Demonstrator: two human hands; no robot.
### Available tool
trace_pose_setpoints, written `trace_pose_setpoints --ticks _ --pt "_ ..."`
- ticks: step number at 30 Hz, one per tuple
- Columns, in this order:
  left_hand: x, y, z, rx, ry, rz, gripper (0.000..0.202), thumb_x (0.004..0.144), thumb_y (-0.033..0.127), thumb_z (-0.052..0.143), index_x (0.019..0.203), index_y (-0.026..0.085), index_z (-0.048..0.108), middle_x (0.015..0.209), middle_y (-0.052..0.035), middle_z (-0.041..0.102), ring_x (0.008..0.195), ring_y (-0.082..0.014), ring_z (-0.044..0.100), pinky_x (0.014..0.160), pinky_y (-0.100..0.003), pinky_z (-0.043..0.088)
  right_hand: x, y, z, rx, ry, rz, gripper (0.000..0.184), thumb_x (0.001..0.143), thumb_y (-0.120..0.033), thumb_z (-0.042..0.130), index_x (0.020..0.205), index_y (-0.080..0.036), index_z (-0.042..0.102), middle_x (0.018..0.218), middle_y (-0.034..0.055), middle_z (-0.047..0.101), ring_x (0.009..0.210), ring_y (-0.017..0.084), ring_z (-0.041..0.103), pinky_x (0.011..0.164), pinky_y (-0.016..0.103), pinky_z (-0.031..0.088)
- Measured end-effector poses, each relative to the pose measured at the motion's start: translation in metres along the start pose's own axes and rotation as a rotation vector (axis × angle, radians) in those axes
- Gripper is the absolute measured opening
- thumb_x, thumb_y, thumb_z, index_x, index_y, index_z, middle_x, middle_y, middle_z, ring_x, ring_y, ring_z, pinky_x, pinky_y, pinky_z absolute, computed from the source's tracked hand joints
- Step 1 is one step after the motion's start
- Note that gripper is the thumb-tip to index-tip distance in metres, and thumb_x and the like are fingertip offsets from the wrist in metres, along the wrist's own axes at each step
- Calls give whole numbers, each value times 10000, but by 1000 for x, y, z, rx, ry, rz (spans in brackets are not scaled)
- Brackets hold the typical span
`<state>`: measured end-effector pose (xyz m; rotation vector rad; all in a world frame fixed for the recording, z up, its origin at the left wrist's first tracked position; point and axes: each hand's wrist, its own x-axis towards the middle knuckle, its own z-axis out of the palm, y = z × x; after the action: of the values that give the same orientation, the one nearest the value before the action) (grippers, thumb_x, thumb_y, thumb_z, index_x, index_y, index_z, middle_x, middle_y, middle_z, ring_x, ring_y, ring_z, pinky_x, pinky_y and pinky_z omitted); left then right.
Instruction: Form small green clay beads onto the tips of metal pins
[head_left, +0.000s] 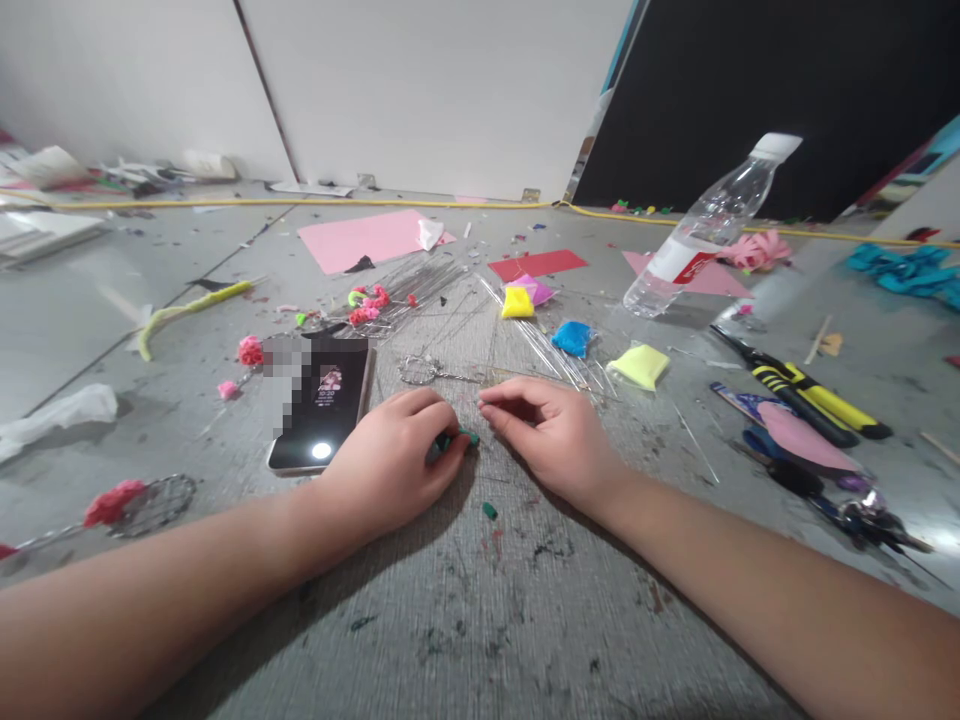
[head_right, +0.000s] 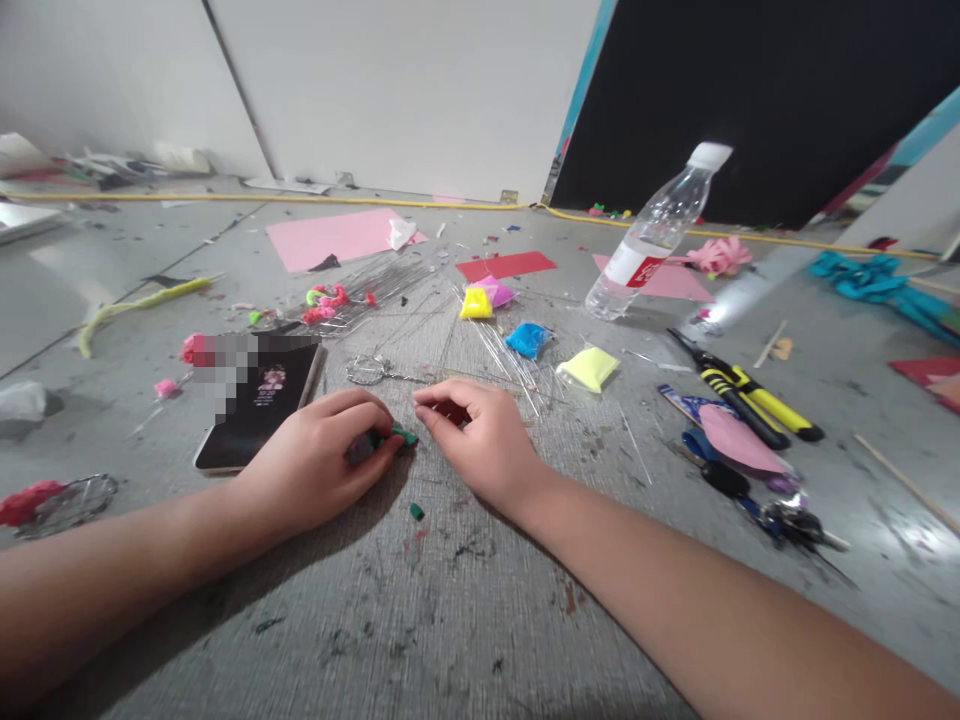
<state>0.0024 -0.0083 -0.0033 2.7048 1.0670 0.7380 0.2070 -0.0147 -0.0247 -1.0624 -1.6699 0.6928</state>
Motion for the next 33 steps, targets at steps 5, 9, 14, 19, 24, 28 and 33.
trace_pose_setpoints --ticks 5,9,14,19,24,28,33 --pt "1 1 -2 -37 -14 -18 185 967 259 548 872 146 658 856 -99 674 795 -245 652 722 -405 565 0 1 1 67 -14 85 101 879 -303 743 906 -209 765 833 52 778 727 194 710 700 364 588" --pt "1 2 -4 -32 -37 -6 208 973 288 538 900 145 671 882 -112 671 843 -266 657 771 -440 577 -1 0 1 107 -26 123 195 864 -405 769 867 -212 742 779 33 749 659 170 669 634 334 553" --pt "0 4 -3 61 -112 48 164 910 265 610 966 131 684 976 -145 665 926 -324 640 817 -505 583 -2 -3 -2 69 -64 138 407 943 -566 642 768 -199 671 649 5 664 562 134 584 544 292 471" --pt "0 -1 1 79 -70 74 131 939 185 579 973 136 696 980 -139 696 927 -324 659 823 -515 597 -1 0 -1 85 -54 174 321 956 -492 636 832 -199 679 710 18 693 603 148 625 576 298 501" --pt "0 -6 4 10 61 40 91 899 190 667 979 148 675 985 -117 741 906 -283 707 808 -452 620 1 0 0 52 -39 86 102 913 -310 690 894 -218 729 785 24 744 706 173 685 643 314 550" --pt "0 -5 2 -5 110 35 124 856 129 661 970 177 659 978 -87 752 899 -247 716 798 -397 621 1 -1 0 9 -89 -14 83 903 -257 701 898 -224 777 902 62 788 823 204 724 718 350 584" --pt "0 -5 2 -16 167 111 151 835 67 620 935 171 663 993 -94 757 907 -251 714 819 -410 623 1 -2 0 -4 -106 -42 126 887 -199 662 927 -210 780 898 64 783 762 184 707 659 326 571"
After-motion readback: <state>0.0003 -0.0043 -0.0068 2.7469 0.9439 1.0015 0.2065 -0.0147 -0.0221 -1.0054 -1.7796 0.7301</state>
